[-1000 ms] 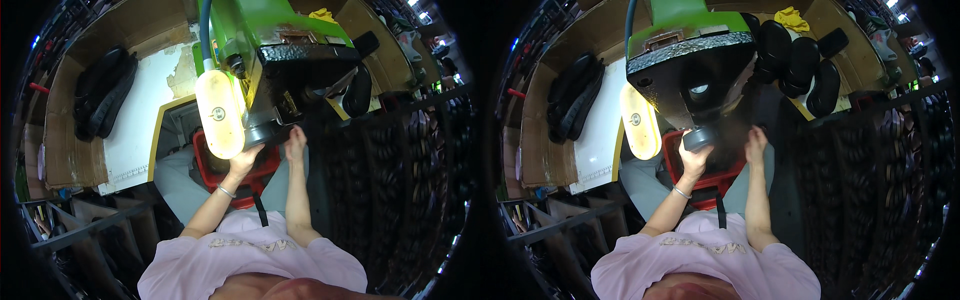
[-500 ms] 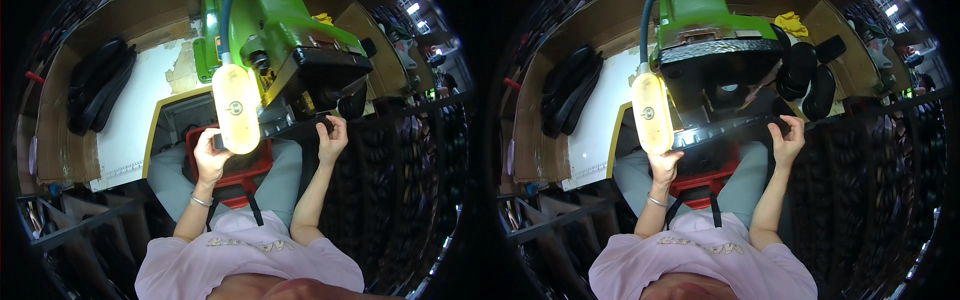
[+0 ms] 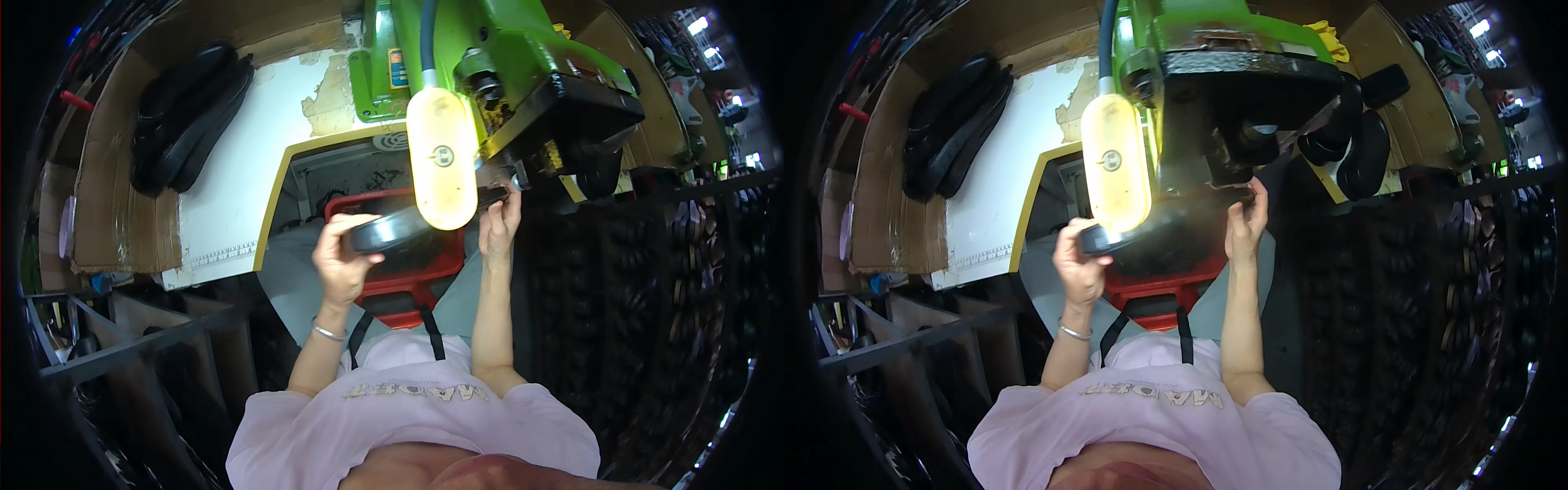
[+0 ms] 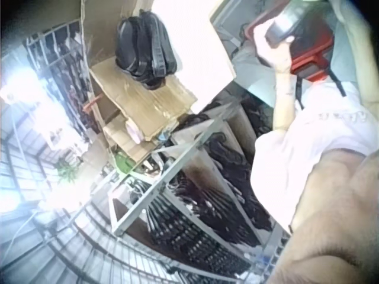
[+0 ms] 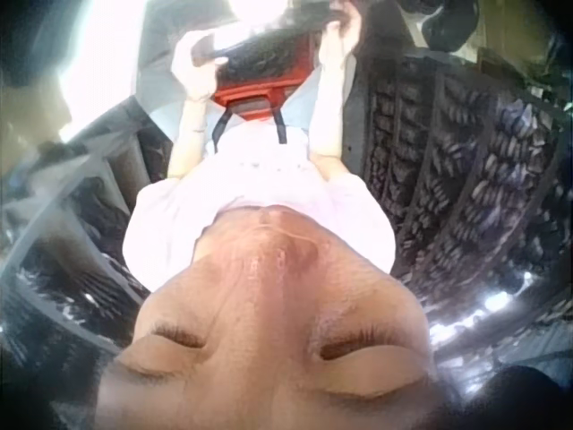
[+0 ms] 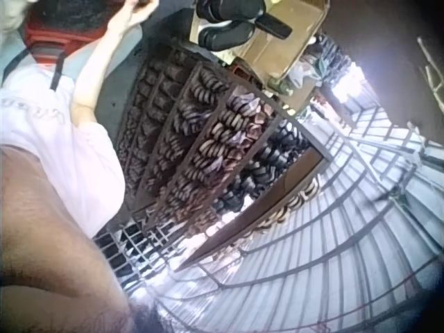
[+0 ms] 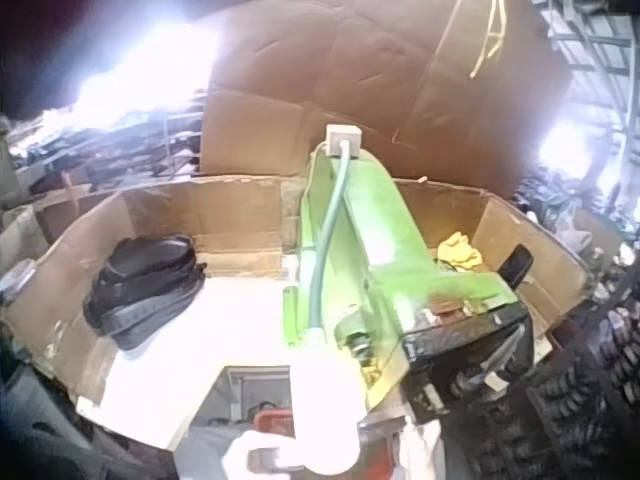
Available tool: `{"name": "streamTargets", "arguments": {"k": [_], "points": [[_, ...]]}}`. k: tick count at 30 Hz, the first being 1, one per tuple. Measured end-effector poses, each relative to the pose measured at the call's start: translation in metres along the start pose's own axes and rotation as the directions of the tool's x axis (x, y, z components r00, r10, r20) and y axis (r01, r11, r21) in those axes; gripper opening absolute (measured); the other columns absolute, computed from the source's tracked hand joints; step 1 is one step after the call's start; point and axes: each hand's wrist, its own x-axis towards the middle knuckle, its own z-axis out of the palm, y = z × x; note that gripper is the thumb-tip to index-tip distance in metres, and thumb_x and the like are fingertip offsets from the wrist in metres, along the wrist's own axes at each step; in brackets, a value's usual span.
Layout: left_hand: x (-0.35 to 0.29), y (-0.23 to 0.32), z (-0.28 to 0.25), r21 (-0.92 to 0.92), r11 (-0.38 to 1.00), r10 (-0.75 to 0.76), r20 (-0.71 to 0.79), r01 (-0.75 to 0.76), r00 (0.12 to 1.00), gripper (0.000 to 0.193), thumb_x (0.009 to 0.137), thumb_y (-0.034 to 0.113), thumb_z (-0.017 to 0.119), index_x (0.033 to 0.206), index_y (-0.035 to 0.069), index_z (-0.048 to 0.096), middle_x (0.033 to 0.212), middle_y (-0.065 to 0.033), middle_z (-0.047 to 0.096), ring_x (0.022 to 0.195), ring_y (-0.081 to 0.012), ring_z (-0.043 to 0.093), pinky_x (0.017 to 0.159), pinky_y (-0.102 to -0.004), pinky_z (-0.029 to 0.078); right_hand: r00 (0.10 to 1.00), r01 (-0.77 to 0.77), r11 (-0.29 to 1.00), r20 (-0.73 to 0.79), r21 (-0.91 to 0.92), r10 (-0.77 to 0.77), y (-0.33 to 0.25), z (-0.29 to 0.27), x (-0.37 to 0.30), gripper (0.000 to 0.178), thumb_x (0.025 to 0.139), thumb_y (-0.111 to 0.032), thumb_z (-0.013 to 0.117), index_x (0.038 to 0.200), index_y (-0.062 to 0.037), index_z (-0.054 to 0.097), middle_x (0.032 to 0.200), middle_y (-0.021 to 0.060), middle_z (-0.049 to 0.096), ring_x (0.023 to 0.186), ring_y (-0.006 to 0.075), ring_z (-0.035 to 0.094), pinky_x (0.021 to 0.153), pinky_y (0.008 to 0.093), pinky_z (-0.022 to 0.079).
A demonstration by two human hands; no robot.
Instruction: The person uses a green grinding machine to smooth the bottom of black shoe soles. They pick up soles from a nearby surface, press them against the rotating wheel, and place the finished items back down. The person also briefly empties a red bin of debris onto the floor.
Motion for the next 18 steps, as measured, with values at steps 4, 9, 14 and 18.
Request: {"name": "streamTargets", "arguments": {"k": [4,9,14,18], "points": [[0.003,-0.008,0.062,0.018,0.997,-0.074,0.058,0.073,0.996,0.073,0.063,-0.001,0.086,0.126,-0.001,0.048,0.123,-0.0097,0.050,0.109,-0.0205,0.056,0.093,-0.0328,0.049,0.966,-0.234,0.935,-0.049,0.268,0.256,0.049,-0.044,-0.015,0.056,0.089,-0.036,0.069,0.132,-0.0092,0.045,0.120,0.0064,0.055,0.114,0.0193,0.052,0.099,0.0371,0.044],[0.016,-0.034,0.092,0.311,0.950,-0.006,0.049,-0.009,0.999,0.080,0.064,0.003,0.087,0.129,-0.003,0.042,0.111,-0.0122,0.056,0.100,-0.0217,0.061,0.087,-0.0318,0.052,0.954,-0.275,0.884,-0.008,0.378,0.300,0.057,-0.026,-0.024,0.048,0.098,-0.038,0.051,0.134,-0.0071,0.047,0.127,0.0071,0.055,0.117,0.0206,0.054,0.098,0.0378,0.046],[0.018,-0.029,0.084,0.201,0.975,-0.101,0.035,0.092,0.994,0.102,0.059,0.013,0.093,0.139,-0.003,0.032,0.124,-0.0150,0.047,0.120,-0.0286,0.052,0.098,-0.0367,0.048,0.911,-0.237,0.911,-0.248,0.339,0.329,0.051,-0.041,-0.034,0.043,0.091,-0.023,0.067,0.129,-0.0113,0.050,0.124,0.0041,0.055,0.113,0.0211,0.055,0.092,0.0355,0.050],[0.015,-0.027,0.065,-0.059,0.985,-0.160,0.071,0.164,0.985,0.106,0.064,0.000,0.086,0.147,-0.001,0.019,0.124,-0.0131,0.048,0.120,-0.0264,0.054,0.094,-0.0362,0.052,0.927,-0.088,0.996,-0.367,-0.002,0.081,0.018,-0.051,-0.021,0.045,0.088,-0.008,0.070,0.128,-0.0068,0.050,0.118,0.0054,0.056,0.106,0.0169,0.055,0.092,0.0309,0.046]]}}
